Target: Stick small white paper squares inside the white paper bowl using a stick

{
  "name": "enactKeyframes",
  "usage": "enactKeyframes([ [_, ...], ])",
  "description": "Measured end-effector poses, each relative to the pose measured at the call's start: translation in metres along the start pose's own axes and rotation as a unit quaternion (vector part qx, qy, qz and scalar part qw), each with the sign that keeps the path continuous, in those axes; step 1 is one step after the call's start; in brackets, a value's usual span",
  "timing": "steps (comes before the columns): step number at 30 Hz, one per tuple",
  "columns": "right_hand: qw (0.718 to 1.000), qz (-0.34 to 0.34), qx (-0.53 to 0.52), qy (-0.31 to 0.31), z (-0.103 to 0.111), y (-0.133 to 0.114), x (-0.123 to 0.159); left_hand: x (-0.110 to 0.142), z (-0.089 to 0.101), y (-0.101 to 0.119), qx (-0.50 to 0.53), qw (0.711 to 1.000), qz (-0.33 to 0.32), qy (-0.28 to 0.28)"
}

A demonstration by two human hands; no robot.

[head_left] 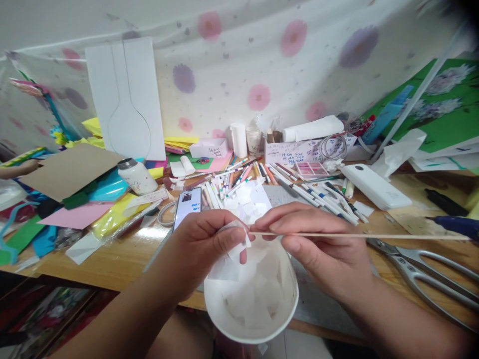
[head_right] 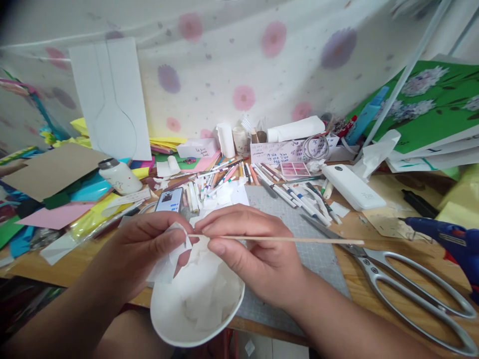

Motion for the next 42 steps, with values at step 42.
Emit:
enactKeyframes([
  [42, 0.999, 0.019, 0.048, -0.005, 0.000, -0.008, -0.004, 0.000, 0.000, 0.006, -0.093, 0.995, 0.002, -0.043],
])
Point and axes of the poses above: each hand's wrist, its own x-axis away from the middle knuckle, its own z-axis out of the back of the hand, y = z × x, the point moved 6 cm from there along -x, towards the middle knuckle, and after that the axes turned 13 degrees about -z, right-handed, at the moved point
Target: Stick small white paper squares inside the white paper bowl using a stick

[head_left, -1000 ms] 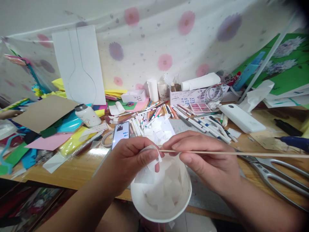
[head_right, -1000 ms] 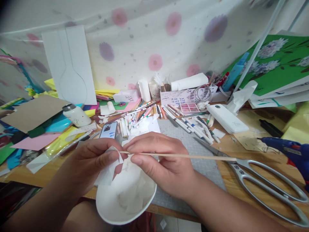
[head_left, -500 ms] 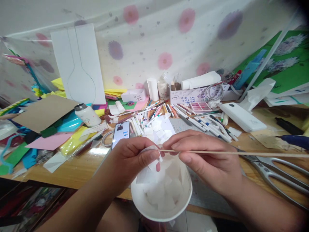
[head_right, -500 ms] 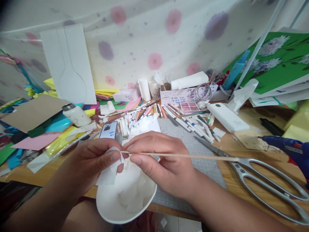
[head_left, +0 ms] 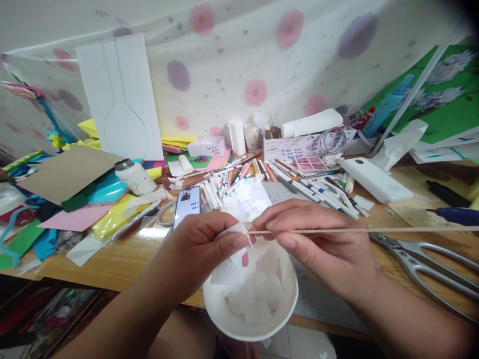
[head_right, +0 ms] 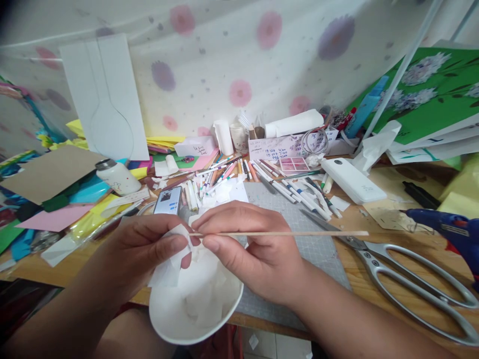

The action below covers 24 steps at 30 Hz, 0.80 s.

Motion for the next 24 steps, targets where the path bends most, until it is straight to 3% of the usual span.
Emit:
enactKeyframes([
  [10, 0.999, -0.009, -0.037, -0.016, -0.0011, -0.0002, -0.0004, -0.0005, -0.0014, -0.0012, 0.034, 0.999, -0.005, -0.012],
  [24, 1.000, 0.001, 0.002, -0.022, -0.0007, -0.0028, -0.0007, 0.0011, -0.0027, 0.0009, -0.012, 1.000, 0.005, -0.015],
])
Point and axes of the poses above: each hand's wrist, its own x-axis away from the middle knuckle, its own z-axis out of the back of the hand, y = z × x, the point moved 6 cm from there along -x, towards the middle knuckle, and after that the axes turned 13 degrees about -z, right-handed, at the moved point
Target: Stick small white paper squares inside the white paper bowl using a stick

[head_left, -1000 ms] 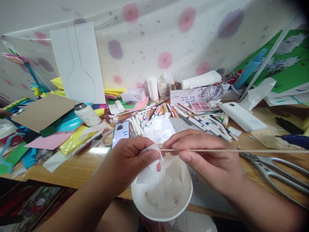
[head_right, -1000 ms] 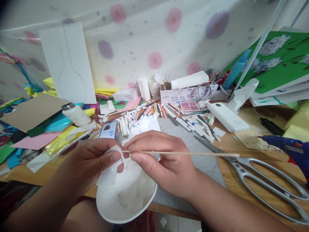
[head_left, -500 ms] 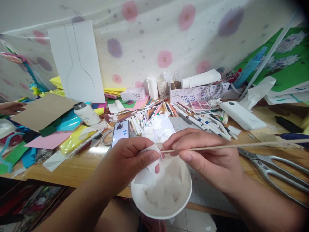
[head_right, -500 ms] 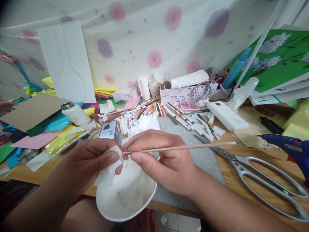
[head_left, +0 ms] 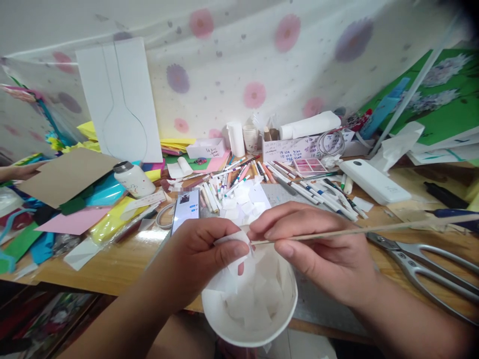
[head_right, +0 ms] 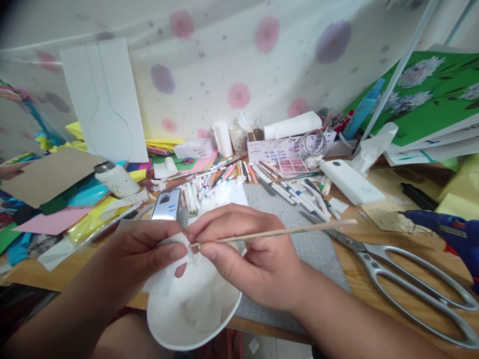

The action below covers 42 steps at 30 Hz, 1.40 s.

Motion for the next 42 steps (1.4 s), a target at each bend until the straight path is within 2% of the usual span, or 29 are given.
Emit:
enactKeyframes([
  [8, 1.000, -0.002, -0.028, -0.002, 0.000, 0.000, 0.000, -0.006, 0.007, -0.008, 0.015, 0.998, -0.002, 0.056],
  [10, 1.000, -0.005, -0.028, 0.005, 0.000, 0.000, -0.001, -0.004, 0.016, -0.006, -0.005, 0.994, -0.026, 0.108],
  [13, 0.999, -0.005, -0.024, 0.028, 0.002, 0.001, -0.001, 0.007, 0.031, 0.011, -0.094, 0.960, -0.101, 0.242],
  [15, 0.999, -0.003, -0.021, 0.036, 0.003, 0.002, 0.000, 0.013, 0.030, 0.024, -0.141, 0.942, -0.138, 0.272],
  [20, 1.000, 0.002, -0.003, 0.026, 0.001, 0.002, 0.001, 0.008, 0.007, 0.026, -0.140, 0.969, -0.144, 0.142],
  [23, 1.000, 0.012, 0.014, 0.008, -0.001, 0.000, 0.001, 0.006, 0.005, 0.018, -0.141, 0.971, -0.142, 0.129],
  [29, 1.000, 0.001, 0.011, 0.013, 0.001, 0.002, 0.000, 0.008, 0.006, 0.006, -0.135, 0.979, -0.107, 0.109],
  [32, 0.999, -0.011, 0.012, 0.042, 0.004, 0.005, -0.001, 0.012, 0.013, 0.007, -0.163, 0.979, -0.098, 0.072],
  [34, 0.998, -0.018, 0.007, 0.066, 0.007, 0.008, -0.002, 0.016, 0.019, 0.011, -0.213, 0.971, -0.100, 0.043],
  [37, 0.996, -0.029, 0.004, 0.083, 0.008, 0.012, -0.003, 0.026, 0.019, 0.023, -0.292, 0.943, -0.162, 0.006],
  [42, 0.992, -0.053, 0.025, 0.107, 0.012, 0.018, -0.003, 0.042, -0.009, 0.037, -0.402, 0.870, -0.273, -0.078],
])
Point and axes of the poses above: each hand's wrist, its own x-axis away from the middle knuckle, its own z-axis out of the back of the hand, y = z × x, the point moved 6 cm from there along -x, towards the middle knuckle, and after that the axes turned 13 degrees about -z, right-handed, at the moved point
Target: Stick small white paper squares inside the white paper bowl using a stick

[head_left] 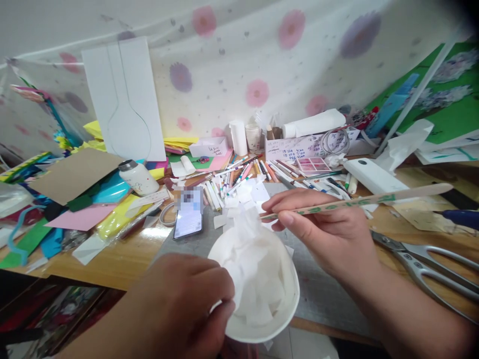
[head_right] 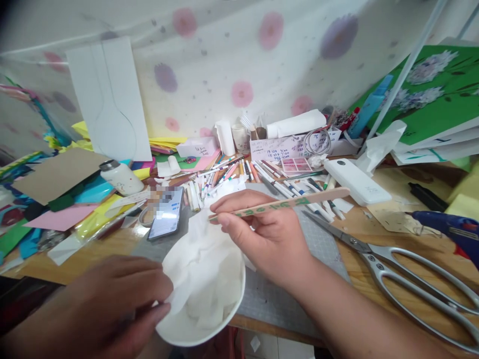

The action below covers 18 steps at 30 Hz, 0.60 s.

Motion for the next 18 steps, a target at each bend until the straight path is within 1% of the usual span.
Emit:
enactKeyframes([
  [2, 1.000, -0.012, 0.008, 0.006, 0.001, 0.003, 0.000, -0.001, -0.006, 0.008, -0.020, 0.999, -0.021, -0.026],
  [6, 1.000, -0.025, 0.012, 0.008, 0.001, 0.007, 0.001, -0.002, -0.016, 0.006, -0.052, 0.993, 0.036, -0.099],
  [9, 1.000, -0.026, 0.003, -0.006, -0.002, 0.008, 0.003, -0.002, -0.018, 0.001, -0.054, 0.990, 0.075, -0.103],
  [11, 0.999, -0.024, -0.004, -0.023, -0.005, 0.008, 0.004, -0.001, -0.017, -0.004, -0.048, 0.991, 0.098, -0.076],
  [13, 0.999, -0.023, -0.015, -0.036, -0.007, 0.008, 0.004, 0.000, -0.015, -0.010, -0.033, 0.993, 0.112, -0.023],
  [15, 0.998, -0.027, -0.034, -0.044, -0.007, 0.008, 0.004, 0.001, -0.010, -0.020, -0.013, 0.989, 0.133, 0.064],
  [17, 0.996, -0.031, -0.057, -0.057, -0.009, 0.007, 0.004, 0.004, -0.004, -0.031, 0.012, 0.972, 0.173, 0.159],
  [18, 0.995, -0.031, -0.068, -0.065, -0.010, 0.006, 0.004, 0.004, -0.004, -0.036, 0.038, 0.962, 0.199, 0.186],
])
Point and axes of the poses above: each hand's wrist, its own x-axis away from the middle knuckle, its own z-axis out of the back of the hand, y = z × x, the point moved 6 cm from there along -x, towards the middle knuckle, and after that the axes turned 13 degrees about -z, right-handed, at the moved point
